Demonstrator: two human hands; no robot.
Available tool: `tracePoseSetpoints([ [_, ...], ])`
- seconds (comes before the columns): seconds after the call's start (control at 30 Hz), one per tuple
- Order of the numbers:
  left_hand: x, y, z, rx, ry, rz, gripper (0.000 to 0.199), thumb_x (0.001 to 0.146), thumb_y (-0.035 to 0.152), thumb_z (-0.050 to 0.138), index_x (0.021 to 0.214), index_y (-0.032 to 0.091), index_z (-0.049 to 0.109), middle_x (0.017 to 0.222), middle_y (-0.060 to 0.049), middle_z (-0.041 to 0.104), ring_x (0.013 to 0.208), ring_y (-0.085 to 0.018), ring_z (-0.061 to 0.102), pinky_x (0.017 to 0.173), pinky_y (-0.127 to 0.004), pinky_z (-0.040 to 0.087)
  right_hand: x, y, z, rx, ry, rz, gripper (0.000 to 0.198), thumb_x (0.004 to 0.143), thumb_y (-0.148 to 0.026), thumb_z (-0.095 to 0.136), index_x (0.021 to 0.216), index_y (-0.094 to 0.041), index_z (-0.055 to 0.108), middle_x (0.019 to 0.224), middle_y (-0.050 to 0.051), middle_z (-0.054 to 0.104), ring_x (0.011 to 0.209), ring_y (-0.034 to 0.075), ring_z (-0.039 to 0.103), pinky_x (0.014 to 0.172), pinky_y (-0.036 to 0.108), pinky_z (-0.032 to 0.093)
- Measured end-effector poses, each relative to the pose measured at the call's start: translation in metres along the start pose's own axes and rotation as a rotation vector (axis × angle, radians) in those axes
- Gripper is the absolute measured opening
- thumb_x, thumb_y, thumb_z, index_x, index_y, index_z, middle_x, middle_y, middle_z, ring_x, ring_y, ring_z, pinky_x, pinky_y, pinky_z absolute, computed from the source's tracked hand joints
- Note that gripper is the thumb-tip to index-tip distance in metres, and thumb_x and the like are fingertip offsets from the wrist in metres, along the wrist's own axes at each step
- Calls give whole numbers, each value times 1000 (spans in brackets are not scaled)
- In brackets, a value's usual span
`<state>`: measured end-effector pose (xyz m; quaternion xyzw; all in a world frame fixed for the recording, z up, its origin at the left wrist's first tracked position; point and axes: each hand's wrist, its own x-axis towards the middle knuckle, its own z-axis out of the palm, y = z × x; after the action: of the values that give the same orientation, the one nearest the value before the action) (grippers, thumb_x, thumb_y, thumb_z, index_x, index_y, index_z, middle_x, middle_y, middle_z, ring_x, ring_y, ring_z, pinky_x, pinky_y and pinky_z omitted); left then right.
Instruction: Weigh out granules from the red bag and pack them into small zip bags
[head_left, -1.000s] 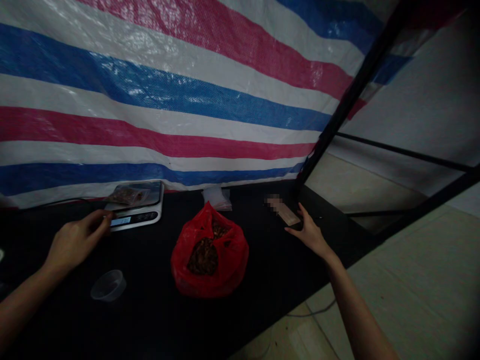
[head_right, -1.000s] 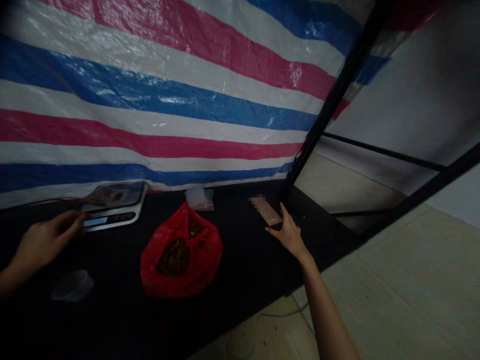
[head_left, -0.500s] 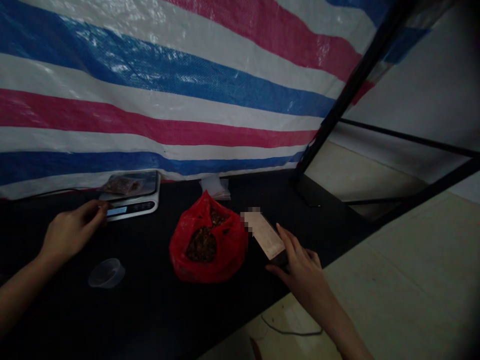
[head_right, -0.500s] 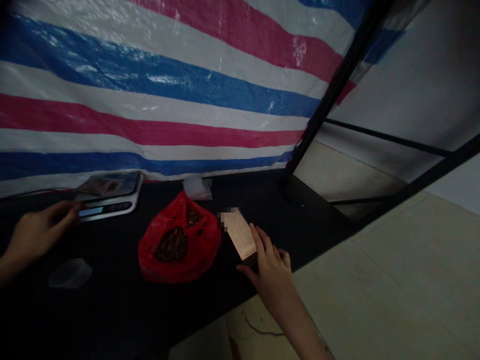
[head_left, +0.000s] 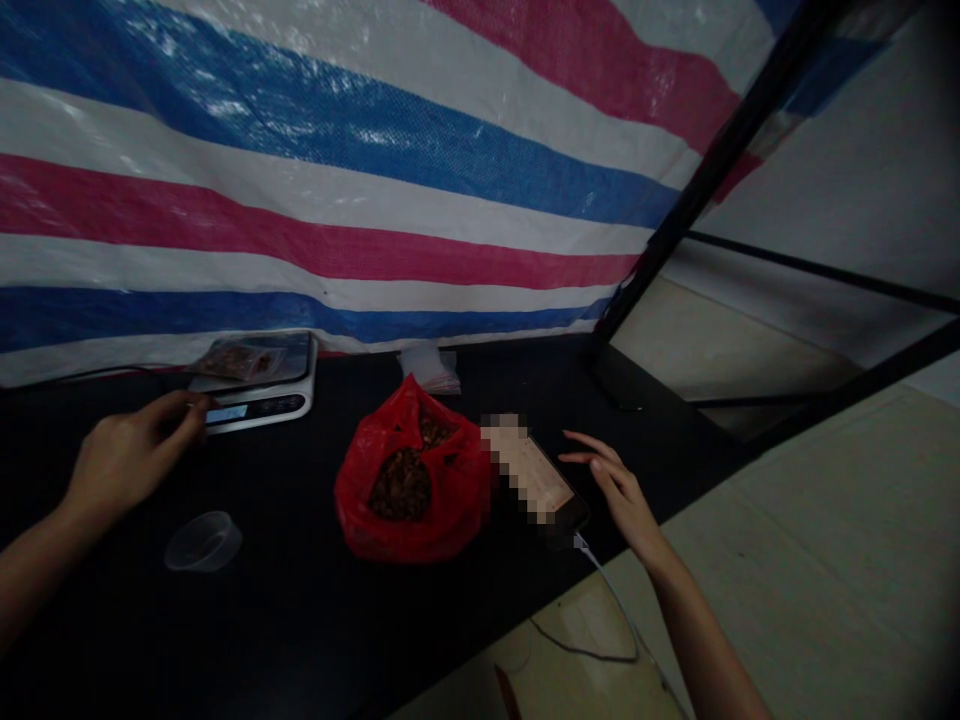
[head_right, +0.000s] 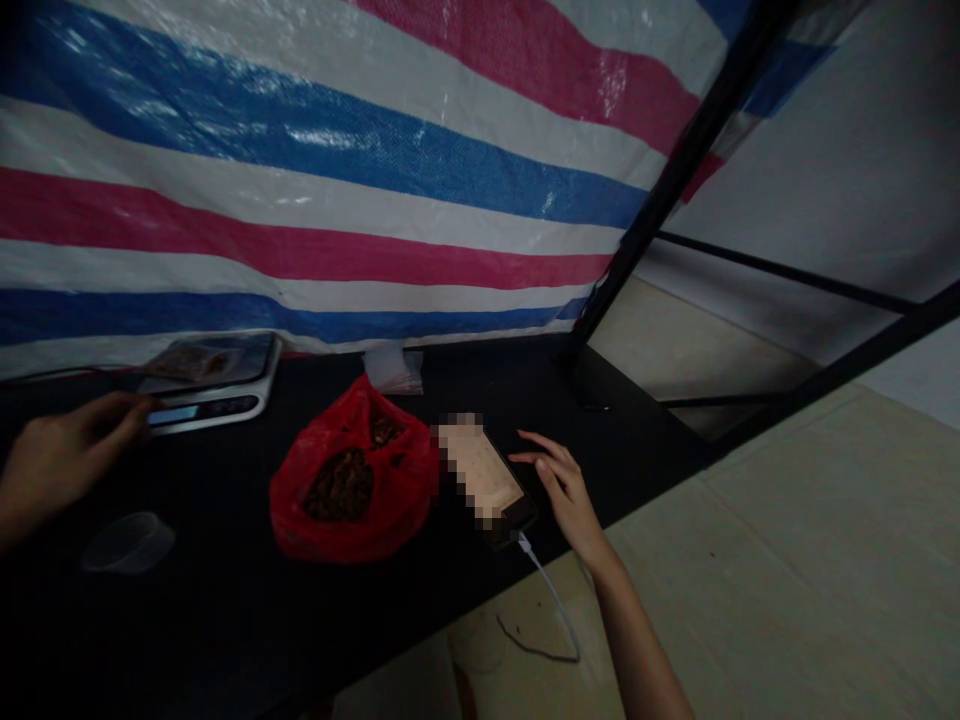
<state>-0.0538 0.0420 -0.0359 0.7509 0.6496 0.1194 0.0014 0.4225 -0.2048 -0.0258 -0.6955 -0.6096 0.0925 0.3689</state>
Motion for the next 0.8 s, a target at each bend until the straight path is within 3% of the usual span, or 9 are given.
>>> tracePoseSetpoints([
  [0.4, -1, 3, -3, -1, -16, -3, 45, 82, 49, 24, 104, 21, 52, 79, -4, 63, 65, -18, 57, 53, -22, 35, 1, 2, 3, -64, -82, 0, 39, 85, -45, 31, 85, -29, 67, 121, 1, 50, 115, 25, 40, 98, 50, 25],
  [0.5, -2, 4, -4, 13, -11, -4, 47, 82, 49, 24, 105, 20, 52, 76, -4, 62, 63, -18, 57, 53, -22, 35, -2, 0, 2, -61, -16, 7, 36, 85, -44, 33, 89, -29, 65, 122, 2, 50, 115, 26, 40, 99, 50, 24],
  [0.57, -2, 5, -5, 5, -18, -6, 46, 82, 49, 24, 105, 20, 52, 74, -4, 62, 63, -18, 57, 52, -21, 35, -9, -8, 4, -53, 67, 40, 36, 85, -44, 30, 104, -29, 58, 123, 4, 49, 115, 25, 41, 98, 50, 24],
  [0.63, -2, 7, -7, -4, -26, -1, 46, 82, 48, 24, 106, 20, 51, 76, -5, 63, 64, -18, 57, 52, -21, 35, -20, -17, 8, -113, 105, 109, 42, 84, -45, 32, 122, -31, 40, 124, 5, 48, 116, 26, 41, 98, 55, 19],
  [0.73, -4, 9, -10, -5, -31, 12, 46, 83, 48, 23, 106, 20, 51, 78, -5, 63, 65, -19, 58, 53, -22, 35, -43, -31, 20, -321, 83, 194, 75, 72, -54, 48, 134, -31, 11, 126, 8, 46, 116, 32, 39, 93, 67, 7],
  [0.8, -4, 10, -12, -11, -39, 30, 45, 83, 48, 23, 105, 21, 52, 78, -5, 63, 66, -19, 58, 53, -22, 35, -54, -36, 29, -433, 85, 220, 90, 63, -57, 55, 135, -29, 8, 125, 11, 46, 115, 35, 39, 89, 70, 5],
])
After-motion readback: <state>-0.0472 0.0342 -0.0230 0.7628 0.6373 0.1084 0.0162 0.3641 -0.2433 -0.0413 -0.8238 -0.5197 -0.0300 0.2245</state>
